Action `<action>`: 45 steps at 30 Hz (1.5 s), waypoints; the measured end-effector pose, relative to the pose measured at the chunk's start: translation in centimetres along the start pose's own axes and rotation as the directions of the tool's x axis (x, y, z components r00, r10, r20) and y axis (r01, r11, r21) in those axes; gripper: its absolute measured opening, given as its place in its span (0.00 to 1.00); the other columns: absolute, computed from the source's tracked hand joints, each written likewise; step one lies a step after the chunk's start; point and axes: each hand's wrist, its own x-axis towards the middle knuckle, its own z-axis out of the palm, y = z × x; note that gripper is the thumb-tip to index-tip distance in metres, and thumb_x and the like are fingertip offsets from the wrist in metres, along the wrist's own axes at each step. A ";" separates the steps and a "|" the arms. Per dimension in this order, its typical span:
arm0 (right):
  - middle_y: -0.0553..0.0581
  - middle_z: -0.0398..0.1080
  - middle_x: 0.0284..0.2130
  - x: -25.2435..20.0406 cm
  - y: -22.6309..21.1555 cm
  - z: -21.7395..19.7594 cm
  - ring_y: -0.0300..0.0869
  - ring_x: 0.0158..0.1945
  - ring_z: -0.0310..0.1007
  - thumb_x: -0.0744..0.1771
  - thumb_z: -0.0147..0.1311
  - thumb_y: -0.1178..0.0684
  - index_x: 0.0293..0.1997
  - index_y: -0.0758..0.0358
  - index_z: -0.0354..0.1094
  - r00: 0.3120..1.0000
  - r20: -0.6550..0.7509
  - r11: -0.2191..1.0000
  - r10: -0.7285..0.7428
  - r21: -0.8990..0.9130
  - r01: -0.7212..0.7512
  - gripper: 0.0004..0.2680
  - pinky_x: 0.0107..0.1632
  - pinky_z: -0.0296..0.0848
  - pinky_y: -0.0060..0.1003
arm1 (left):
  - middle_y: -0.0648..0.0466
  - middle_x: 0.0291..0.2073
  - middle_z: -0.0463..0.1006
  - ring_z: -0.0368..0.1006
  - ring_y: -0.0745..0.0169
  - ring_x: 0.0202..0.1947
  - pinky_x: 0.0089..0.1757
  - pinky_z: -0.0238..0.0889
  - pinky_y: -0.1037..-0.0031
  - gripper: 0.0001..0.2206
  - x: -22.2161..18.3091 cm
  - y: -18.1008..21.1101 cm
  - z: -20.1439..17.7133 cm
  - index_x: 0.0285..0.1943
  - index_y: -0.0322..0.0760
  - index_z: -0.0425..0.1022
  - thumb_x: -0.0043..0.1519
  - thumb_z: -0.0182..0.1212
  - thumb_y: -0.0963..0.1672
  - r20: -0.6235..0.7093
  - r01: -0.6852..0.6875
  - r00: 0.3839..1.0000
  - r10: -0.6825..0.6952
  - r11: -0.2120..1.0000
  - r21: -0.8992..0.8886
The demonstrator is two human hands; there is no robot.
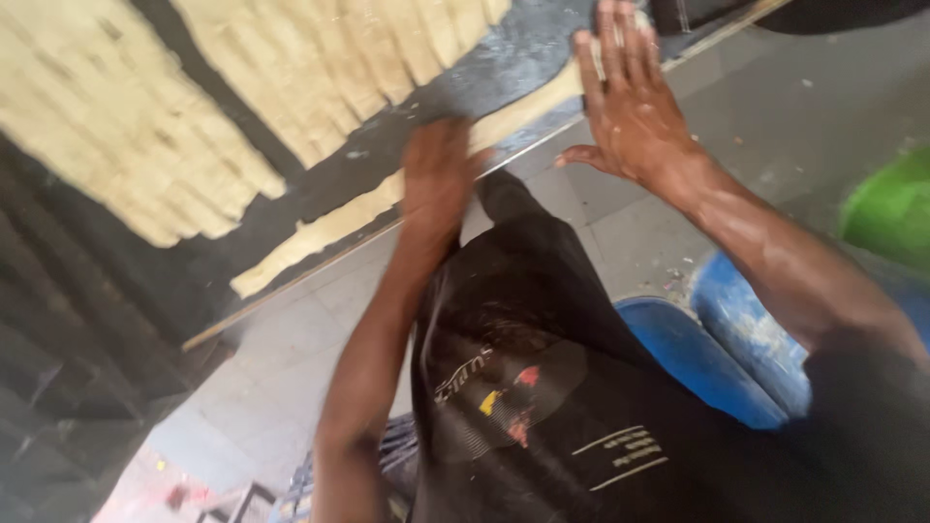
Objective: The person uses a green scraper to cut small portions from long strips of dough on a work surface, then rolls each piece between their palms to form small rounds and places them onto a large baking tray.
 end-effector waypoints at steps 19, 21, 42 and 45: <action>0.69 0.28 0.76 0.9 -15.3 4.1 0.61 0.79 0.18 0.64 0.28 0.18 0.79 0.65 0.30 0.991 0.081 0.992 -0.110 0.067 0.105 0.43 0.74 0.24 0.67 | 0.48 0.46 0.74 0.69 0.47 0.45 0.46 0.65 0.59 0.19 -14.1 -10.5 -11.8 0.54 0.34 0.77 0.59 0.71 0.48 -0.055 0.031 0.998 -0.021 0.984 0.177; 0.70 0.26 0.76 2.3 -19.0 5.8 0.61 0.77 0.17 0.62 0.31 0.15 0.77 0.68 0.29 0.993 0.064 0.990 -0.096 -0.095 0.101 0.45 0.71 0.23 0.68 | 0.49 0.48 0.74 0.69 0.49 0.46 0.47 0.65 0.60 0.20 -15.5 -11.2 -13.1 0.56 0.35 0.77 0.59 0.71 0.49 -0.077 0.035 0.997 -0.019 0.976 0.214; 0.69 0.29 0.77 4.1 -36.5 8.8 0.64 0.78 0.21 0.67 0.30 0.23 0.78 0.66 0.33 0.976 0.135 0.979 -0.173 0.132 0.156 0.37 0.73 0.28 0.67 | 0.45 0.51 0.74 0.67 0.43 0.51 0.50 0.60 0.53 0.26 -20.8 -17.6 -20.7 0.62 0.30 0.73 0.53 0.71 0.42 -0.120 0.008 0.993 -0.012 0.999 -0.032; 0.72 0.31 0.77 3.7 -37.6 8.9 0.62 0.80 0.25 0.68 0.33 0.23 0.78 0.74 0.32 0.966 -0.015 0.965 -0.259 0.041 0.260 0.40 0.75 0.29 0.68 | 0.44 0.51 0.73 0.68 0.43 0.52 0.51 0.64 0.57 0.23 -23.1 -18.2 -20.4 0.63 0.31 0.74 0.57 0.70 0.40 -0.103 0.121 0.986 -0.130 0.988 -0.093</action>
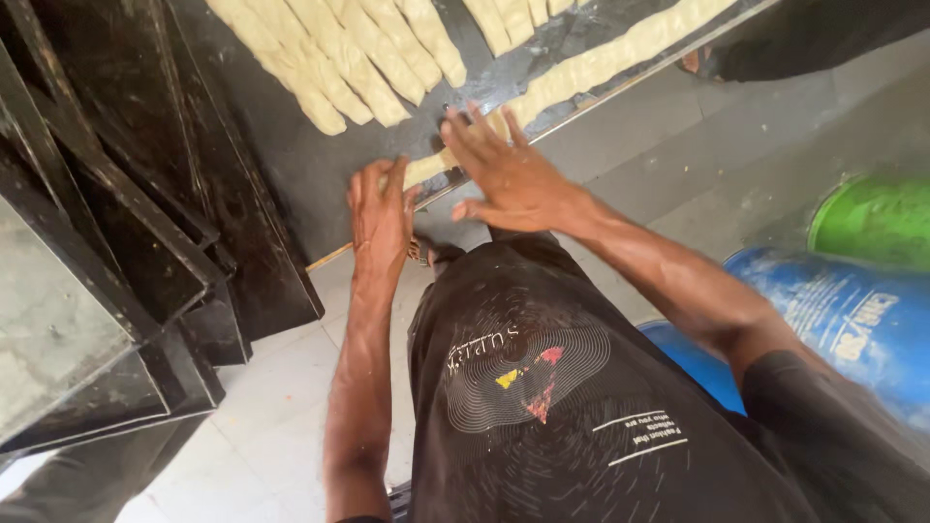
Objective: The person uses a green scraper to cut small portions from long strips of dough on a work surface, then rolls each piece between their palms to form small rounds and places them onto a large baking tray.
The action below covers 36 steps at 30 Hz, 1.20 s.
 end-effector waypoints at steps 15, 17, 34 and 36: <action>0.71 0.41 0.74 4.2 -5.1 1.8 0.58 0.78 0.37 0.64 0.44 0.22 0.74 0.75 0.43 0.941 0.026 0.941 -0.337 -0.026 0.337 0.41 0.72 0.40 0.69 | 0.42 0.61 0.70 0.69 0.42 0.60 0.55 0.68 0.60 0.31 -2.0 0.3 -3.2 0.73 0.33 0.66 0.58 0.71 0.37 0.029 0.306 0.952 -0.305 0.941 -0.143; 0.74 0.46 0.74 5.8 -4.0 0.4 0.60 0.78 0.43 0.70 0.48 0.27 0.75 0.69 0.48 0.888 -0.012 0.876 -0.460 0.158 0.456 0.34 0.72 0.45 0.64 | 0.42 0.62 0.69 0.71 0.43 0.60 0.53 0.71 0.63 0.31 -1.1 0.9 -4.0 0.72 0.34 0.66 0.58 0.72 0.37 0.018 0.308 0.950 -0.310 0.934 -0.180; 0.62 0.70 0.46 10.3 20.0 -9.4 0.51 0.47 0.73 0.67 0.49 0.49 0.66 0.61 0.54 0.961 -0.081 0.935 0.265 0.264 -0.236 0.20 0.48 0.73 0.47 | 0.46 0.59 0.72 0.72 0.48 0.57 0.51 0.71 0.63 0.31 0.3 4.1 -3.4 0.68 0.37 0.73 0.54 0.78 0.41 -0.001 0.478 0.877 -0.480 0.874 -0.084; 0.61 0.70 0.43 11.6 21.7 -9.3 0.50 0.44 0.74 0.68 0.49 0.51 0.65 0.61 0.54 0.961 -0.083 0.927 0.262 0.299 -0.227 0.18 0.45 0.73 0.46 | 0.46 0.59 0.72 0.72 0.48 0.56 0.50 0.71 0.64 0.31 0.3 3.5 -3.5 0.68 0.37 0.73 0.52 0.78 0.41 -0.012 0.478 0.875 -0.484 0.867 -0.139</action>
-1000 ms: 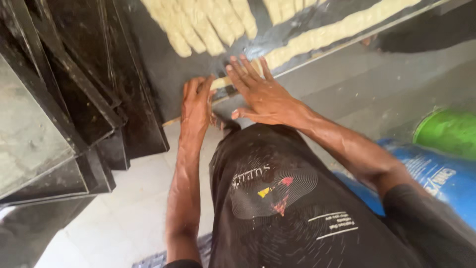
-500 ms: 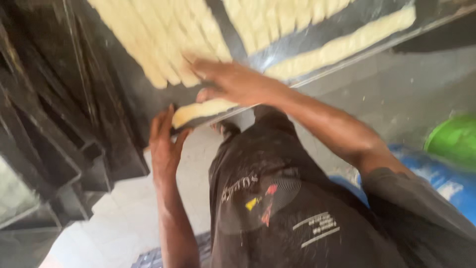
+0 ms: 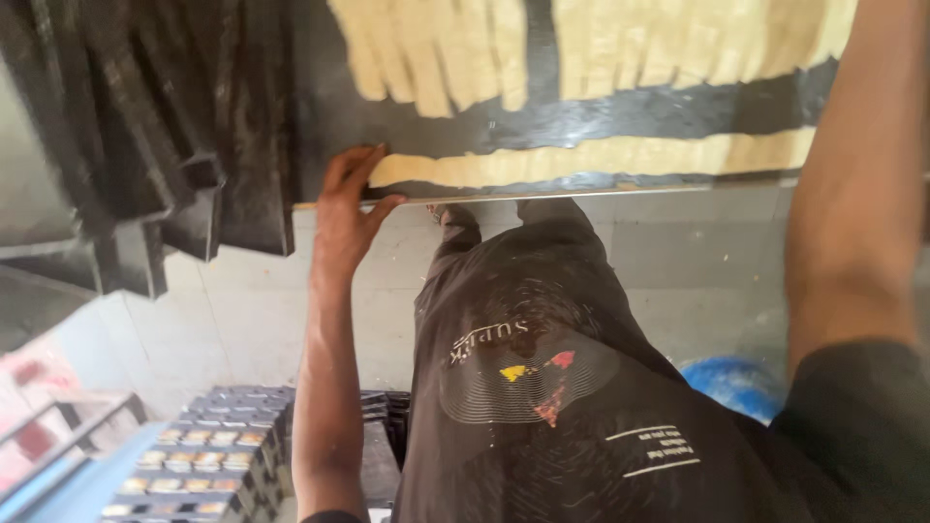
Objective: The person uses a green scraper to cut small portions from long strips of dough on a work surface, then rolls each piece between their palms to form small rounds and places them onto a large baking tray.
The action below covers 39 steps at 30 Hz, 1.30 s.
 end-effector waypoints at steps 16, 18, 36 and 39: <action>0.70 0.72 0.48 -9.2 -25.5 16.6 0.64 0.37 0.74 0.63 0.53 0.64 0.55 0.61 0.49 0.824 -0.303 0.858 -0.478 0.041 0.512 0.18 0.31 0.68 0.54 | 0.47 0.51 0.74 0.72 0.47 0.51 0.50 0.69 0.62 0.16 -2.1 -6.4 2.7 0.53 0.31 0.78 0.56 0.72 0.36 -0.239 -0.141 0.964 0.118 0.987 -0.080; 0.67 0.73 0.38 -7.9 -25.6 17.9 0.64 0.37 0.74 0.66 0.55 0.63 0.56 0.59 0.53 0.873 -0.330 0.921 -0.360 0.026 0.390 0.16 0.35 0.69 0.57 | 0.46 0.49 0.73 0.71 0.45 0.50 0.49 0.68 0.60 0.20 -2.4 -6.7 3.1 0.55 0.30 0.79 0.52 0.72 0.36 -0.281 -0.181 0.947 0.157 0.982 -0.061; 0.69 0.70 0.31 -11.0 -18.9 12.1 0.61 0.31 0.75 0.67 0.52 0.68 0.57 0.68 0.56 0.846 -0.458 0.959 -0.272 -0.057 0.278 0.14 0.32 0.70 0.53 | 0.52 0.45 0.81 0.82 0.68 0.47 0.47 0.73 0.79 0.19 -3.6 -7.0 -0.8 0.71 0.35 0.69 0.70 0.51 0.38 -0.008 0.034 0.998 -0.056 0.717 -0.696; 0.69 0.71 0.34 -10.2 -17.4 13.1 0.62 0.34 0.75 0.65 0.54 0.68 0.56 0.67 0.55 0.806 -0.470 0.933 -0.360 -0.164 0.321 0.15 0.35 0.72 0.53 | 0.53 0.44 0.81 0.76 0.71 0.43 0.39 0.67 0.78 0.21 -5.5 -7.0 -0.4 0.71 0.34 0.69 0.67 0.55 0.37 0.105 0.172 0.985 -0.140 0.654 -0.737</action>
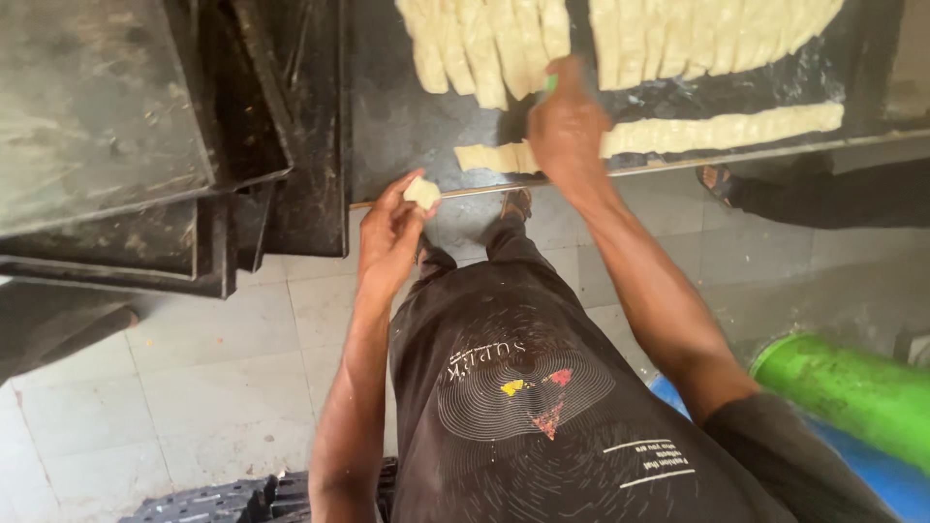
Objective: The person uses a green scraper to cut small portions from long strips of dough on a work surface, then rolls each piece between their palms to form small rounds and places them onto a large baking tray.
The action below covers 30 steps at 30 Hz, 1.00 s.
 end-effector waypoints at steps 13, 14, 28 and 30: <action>0.67 0.69 0.29 -2.1 7.1 -6.4 0.58 0.30 0.74 0.67 0.53 0.68 0.57 0.67 0.55 0.978 -0.008 0.978 0.207 -0.036 -0.207 0.14 0.35 0.69 0.54 | 0.50 0.40 0.81 0.71 0.70 0.35 0.39 0.67 0.80 0.21 -2.2 0.6 3.4 0.67 0.31 0.72 0.63 0.65 0.38 0.019 0.109 0.993 -0.114 0.979 0.173; 0.68 0.70 0.31 -1.8 7.8 -6.0 0.59 0.31 0.74 0.67 0.54 0.68 0.57 0.66 0.56 0.979 0.006 0.978 0.205 -0.046 -0.204 0.14 0.35 0.70 0.54 | 0.51 0.41 0.82 0.74 0.71 0.38 0.42 0.69 0.80 0.20 -2.1 0.6 3.7 0.67 0.31 0.72 0.64 0.63 0.38 0.011 0.119 0.993 -0.121 0.984 0.135; 0.70 0.71 0.36 -3.4 15.0 -11.9 0.64 0.38 0.74 0.67 0.55 0.68 0.57 0.67 0.59 0.959 -0.140 0.966 0.248 -0.038 -0.256 0.14 0.40 0.72 0.53 | 0.48 0.46 0.82 0.79 0.66 0.43 0.47 0.72 0.75 0.19 0.0 3.1 10.0 0.63 0.24 0.73 0.63 0.65 0.37 0.044 0.107 0.993 -0.111 0.991 0.081; 0.69 0.70 0.33 -2.3 16.4 -11.3 0.64 0.37 0.73 0.67 0.55 0.67 0.56 0.67 0.58 0.966 -0.068 0.967 0.250 -0.028 -0.253 0.13 0.39 0.70 0.54 | 0.49 0.43 0.83 0.79 0.67 0.43 0.48 0.72 0.76 0.19 0.8 3.2 11.4 0.64 0.24 0.73 0.63 0.64 0.38 0.005 0.197 0.980 -0.199 0.974 0.111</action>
